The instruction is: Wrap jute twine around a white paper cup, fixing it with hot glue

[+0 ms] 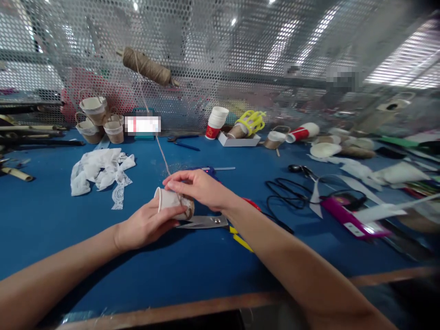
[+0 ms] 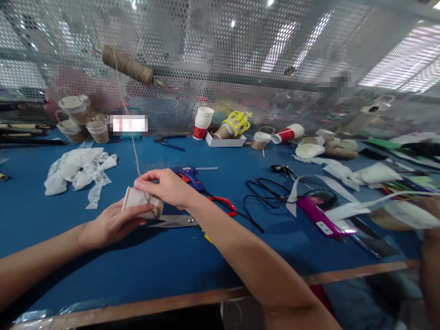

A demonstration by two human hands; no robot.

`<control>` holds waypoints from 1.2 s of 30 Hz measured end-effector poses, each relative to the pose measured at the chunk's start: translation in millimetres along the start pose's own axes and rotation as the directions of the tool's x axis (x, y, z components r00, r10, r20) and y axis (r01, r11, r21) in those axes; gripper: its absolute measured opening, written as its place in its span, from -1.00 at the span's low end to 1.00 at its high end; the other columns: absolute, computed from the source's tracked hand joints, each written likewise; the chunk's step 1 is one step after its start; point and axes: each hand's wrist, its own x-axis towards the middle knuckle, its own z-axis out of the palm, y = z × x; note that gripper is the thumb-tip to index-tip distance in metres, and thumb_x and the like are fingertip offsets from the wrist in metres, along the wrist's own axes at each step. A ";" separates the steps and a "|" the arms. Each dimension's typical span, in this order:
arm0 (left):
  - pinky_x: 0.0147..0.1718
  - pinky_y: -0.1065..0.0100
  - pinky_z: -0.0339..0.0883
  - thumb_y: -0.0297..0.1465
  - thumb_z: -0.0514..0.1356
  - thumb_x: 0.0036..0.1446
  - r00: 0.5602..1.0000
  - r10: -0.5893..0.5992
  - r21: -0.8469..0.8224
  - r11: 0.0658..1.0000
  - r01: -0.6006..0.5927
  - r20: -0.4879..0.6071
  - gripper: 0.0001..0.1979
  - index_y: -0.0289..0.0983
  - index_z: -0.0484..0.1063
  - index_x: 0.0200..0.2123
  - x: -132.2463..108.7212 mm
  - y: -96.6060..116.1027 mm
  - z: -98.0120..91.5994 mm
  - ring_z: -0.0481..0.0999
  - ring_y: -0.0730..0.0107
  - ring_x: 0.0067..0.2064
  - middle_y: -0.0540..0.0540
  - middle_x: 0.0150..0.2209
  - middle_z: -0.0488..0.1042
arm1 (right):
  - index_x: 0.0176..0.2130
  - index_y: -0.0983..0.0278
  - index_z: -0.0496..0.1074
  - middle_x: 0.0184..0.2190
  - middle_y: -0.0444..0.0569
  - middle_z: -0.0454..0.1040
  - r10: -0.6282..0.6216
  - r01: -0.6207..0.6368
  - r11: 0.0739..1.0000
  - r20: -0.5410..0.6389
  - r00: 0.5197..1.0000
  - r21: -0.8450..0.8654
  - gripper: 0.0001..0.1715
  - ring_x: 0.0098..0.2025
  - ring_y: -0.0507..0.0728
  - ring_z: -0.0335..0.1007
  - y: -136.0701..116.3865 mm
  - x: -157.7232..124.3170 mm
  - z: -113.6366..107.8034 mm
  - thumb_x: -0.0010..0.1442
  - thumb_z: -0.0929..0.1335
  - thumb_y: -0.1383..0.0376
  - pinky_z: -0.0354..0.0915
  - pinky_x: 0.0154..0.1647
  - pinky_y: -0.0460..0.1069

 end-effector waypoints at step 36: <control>-0.44 0.51 0.38 -0.48 0.09 0.10 0.959 -0.281 -0.330 0.902 0.279 0.042 -0.74 -0.27 0.28 -0.10 2.4 20.8 -11.6 0.48 0.52 -0.46 -0.08 -0.31 0.52 | -0.47 0.29 0.42 -0.51 -0.14 0.47 -0.046 0.059 0.998 -0.360 0.932 0.026 -0.79 -0.46 -0.04 0.32 9.2 -21.6 -4.9 0.02 0.34 0.18 0.22 -0.40 -0.12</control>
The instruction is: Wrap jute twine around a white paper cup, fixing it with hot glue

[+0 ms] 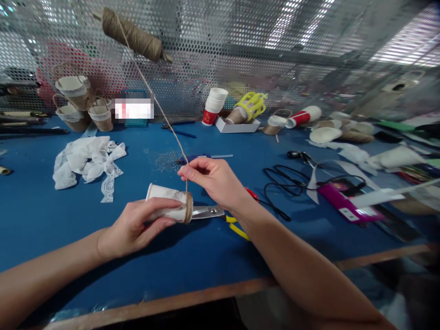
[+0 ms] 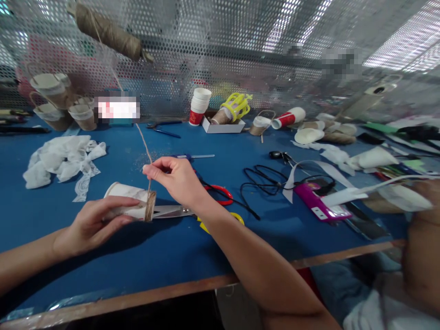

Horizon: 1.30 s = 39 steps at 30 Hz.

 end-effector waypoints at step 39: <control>-0.33 0.45 0.40 -0.53 0.02 0.14 0.947 0.321 0.168 0.935 -0.313 -0.024 -0.77 -0.26 0.25 -0.12 2.4 0.9 0.5 0.48 0.40 -0.33 -0.07 -0.36 0.46 | -0.47 0.33 0.42 -0.51 -0.12 0.40 0.165 -0.173 0.985 0.197 0.966 0.022 -0.82 -0.44 -0.03 0.26 7.5 -2.1 7.5 0.00 0.36 0.23 0.16 -0.38 -0.09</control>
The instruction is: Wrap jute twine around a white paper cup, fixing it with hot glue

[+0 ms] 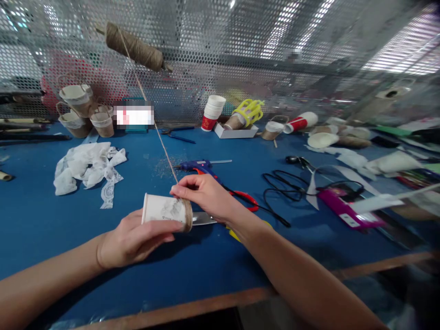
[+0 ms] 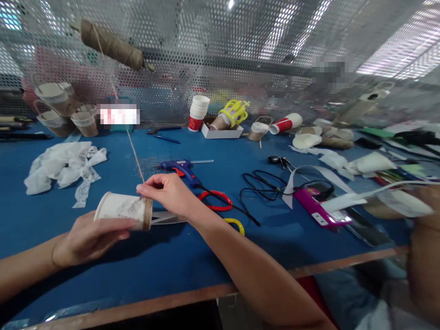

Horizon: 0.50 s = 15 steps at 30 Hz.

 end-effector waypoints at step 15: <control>-0.38 0.51 0.37 -0.49 0.09 0.09 0.867 -0.492 -0.169 0.863 0.476 -0.074 -0.79 -0.27 0.32 -0.16 -0.2 -4.7 3.2 0.50 0.47 -0.36 -0.06 -0.31 0.52 | -0.51 0.31 0.27 -0.57 -0.14 0.30 -0.005 0.006 1.000 -0.100 0.995 0.010 -0.62 -0.54 -0.06 0.19 -3.5 -2.1 -8.6 0.10 0.24 0.06 0.11 -0.55 -0.11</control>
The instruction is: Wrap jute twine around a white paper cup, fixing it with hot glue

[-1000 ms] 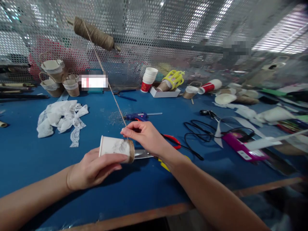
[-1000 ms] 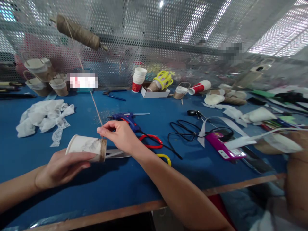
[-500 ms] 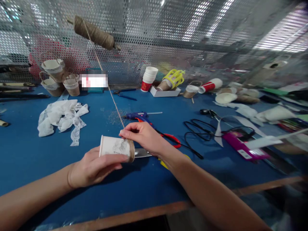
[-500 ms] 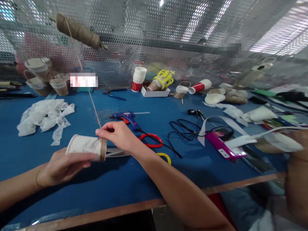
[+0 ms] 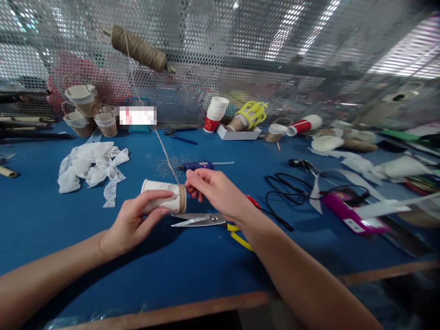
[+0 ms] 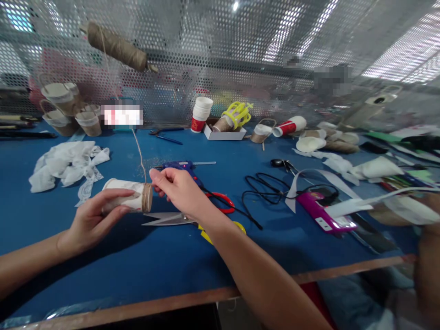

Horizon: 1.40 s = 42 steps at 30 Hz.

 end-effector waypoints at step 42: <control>-0.40 0.46 0.31 -0.29 0.13 0.06 0.868 -0.496 -0.464 0.765 0.447 0.017 -0.66 -0.32 0.33 -0.10 26.0 2.5 7.7 0.41 0.49 -0.42 -0.08 -0.33 0.47 | -0.43 0.27 0.23 -0.51 -0.18 0.27 -0.173 0.169 0.978 -0.024 0.985 -0.122 -0.85 -0.48 -0.04 0.16 15.3 -14.2 12.9 0.04 0.32 0.27 0.18 -0.42 -0.08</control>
